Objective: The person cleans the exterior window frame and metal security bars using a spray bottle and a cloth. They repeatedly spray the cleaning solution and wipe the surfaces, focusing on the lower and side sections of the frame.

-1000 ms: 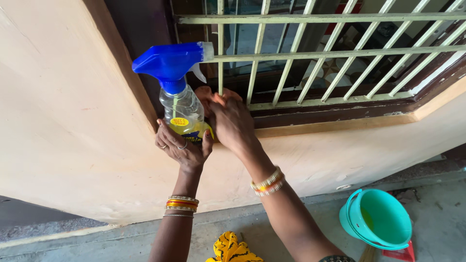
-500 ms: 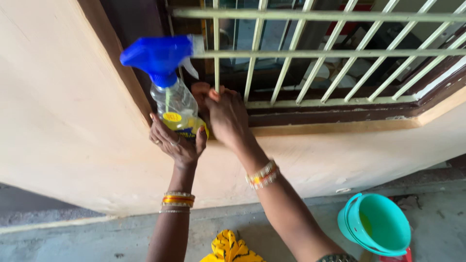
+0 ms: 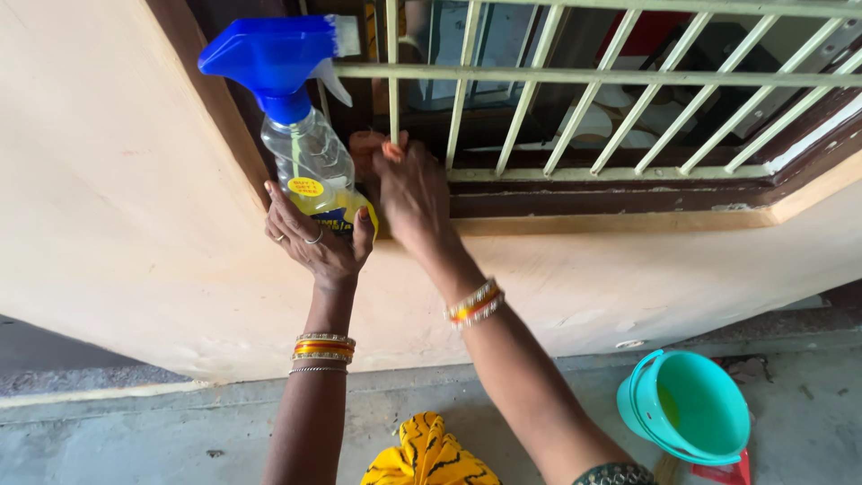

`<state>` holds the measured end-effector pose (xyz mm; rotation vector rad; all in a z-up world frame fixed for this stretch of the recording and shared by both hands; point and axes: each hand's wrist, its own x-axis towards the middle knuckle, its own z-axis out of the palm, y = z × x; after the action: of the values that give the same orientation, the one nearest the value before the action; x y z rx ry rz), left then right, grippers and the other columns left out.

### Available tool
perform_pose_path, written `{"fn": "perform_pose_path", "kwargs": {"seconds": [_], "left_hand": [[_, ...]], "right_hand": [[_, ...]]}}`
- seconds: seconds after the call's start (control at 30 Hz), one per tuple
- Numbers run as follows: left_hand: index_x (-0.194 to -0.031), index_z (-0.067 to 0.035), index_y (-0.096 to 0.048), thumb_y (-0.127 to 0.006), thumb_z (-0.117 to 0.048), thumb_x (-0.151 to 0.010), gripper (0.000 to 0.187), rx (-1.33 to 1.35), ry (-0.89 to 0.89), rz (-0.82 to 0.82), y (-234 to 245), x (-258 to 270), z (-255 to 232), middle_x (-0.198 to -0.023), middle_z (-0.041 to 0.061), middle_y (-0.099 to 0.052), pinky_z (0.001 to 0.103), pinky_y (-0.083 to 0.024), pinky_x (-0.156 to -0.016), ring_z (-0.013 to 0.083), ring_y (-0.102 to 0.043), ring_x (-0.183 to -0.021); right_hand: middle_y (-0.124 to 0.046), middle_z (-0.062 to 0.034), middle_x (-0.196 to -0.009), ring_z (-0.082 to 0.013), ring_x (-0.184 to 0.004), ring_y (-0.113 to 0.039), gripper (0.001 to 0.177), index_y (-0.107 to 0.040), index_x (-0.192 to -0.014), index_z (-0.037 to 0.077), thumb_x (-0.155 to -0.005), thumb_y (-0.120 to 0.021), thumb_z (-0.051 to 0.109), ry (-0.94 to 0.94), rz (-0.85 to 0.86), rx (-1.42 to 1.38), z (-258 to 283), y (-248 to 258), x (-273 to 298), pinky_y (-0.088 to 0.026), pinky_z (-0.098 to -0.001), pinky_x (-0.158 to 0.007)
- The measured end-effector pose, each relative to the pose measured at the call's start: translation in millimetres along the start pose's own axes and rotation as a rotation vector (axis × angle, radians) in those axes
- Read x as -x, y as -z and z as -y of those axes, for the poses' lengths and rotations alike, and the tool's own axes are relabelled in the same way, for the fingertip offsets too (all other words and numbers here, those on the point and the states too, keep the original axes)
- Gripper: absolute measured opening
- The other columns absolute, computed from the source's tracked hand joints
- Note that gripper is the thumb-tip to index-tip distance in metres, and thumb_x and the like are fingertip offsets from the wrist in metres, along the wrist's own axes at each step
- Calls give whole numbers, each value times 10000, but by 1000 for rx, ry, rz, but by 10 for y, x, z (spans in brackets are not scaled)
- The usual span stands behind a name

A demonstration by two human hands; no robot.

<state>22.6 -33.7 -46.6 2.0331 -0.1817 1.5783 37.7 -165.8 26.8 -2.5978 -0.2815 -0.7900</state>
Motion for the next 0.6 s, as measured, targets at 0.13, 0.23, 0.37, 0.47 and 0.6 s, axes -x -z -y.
{"fn": "perform_pose_path", "kwargs": {"seconds": [0.13, 0.23, 0.37, 0.47, 0.6], "left_hand": [[-1583, 96, -201, -582, -650, -991, 1025, 36, 4, 18, 27, 4, 3, -1489, 305, -438, 536, -351, -1161, 436, -492, -1313], [-1577, 104, -204, -584, -651, -991, 1029, 42, 6, 23, 33, -15, -7, -1448, 304, -457, 531, -354, -1156, 431, -492, -1303], [-1568, 110, -214, -583, -644, -989, 1020, 47, -5, 28, 41, -30, -16, -1441, 308, -458, 532, -352, -1154, 431, -489, -1308], [-1564, 111, -225, -584, -641, -982, 1017, 44, -16, 15, 10, -50, 0, -1454, 306, -452, 533, -354, -1151, 429, -489, -1308], [-1560, 107, -237, -595, -632, -978, 1007, 40, -29, 5, 11, -4, 25, -1471, 292, -458, 522, -360, -1138, 419, -501, -1308]], "right_hand": [[-672, -198, -1069, -373, -964, -650, 165, -710, -1073, 43, -922, -659, 87, 1, 38, 36, -43, -26, -115, -528, -496, -901], [-669, -206, -1126, -373, -1032, -641, 237, -693, -1130, 44, -901, -637, 18, 204, -258, -35, -44, 21, 117, -505, -474, -952], [-657, -233, -1116, -401, -1069, -624, 238, -701, -1105, 39, -875, -667, 88, 251, -363, -67, 10, 112, 346, -447, -484, -997], [-670, -199, -1087, -355, -1048, -645, 142, -697, -1062, 49, -934, -633, 55, 166, -119, 65, 30, 176, 80, -461, -481, -1028], [-664, -202, -1067, -397, -1017, -633, 240, -664, -1038, 73, -977, -652, 304, -154, 319, 0, 78, 225, -226, -490, -495, -935]]}}
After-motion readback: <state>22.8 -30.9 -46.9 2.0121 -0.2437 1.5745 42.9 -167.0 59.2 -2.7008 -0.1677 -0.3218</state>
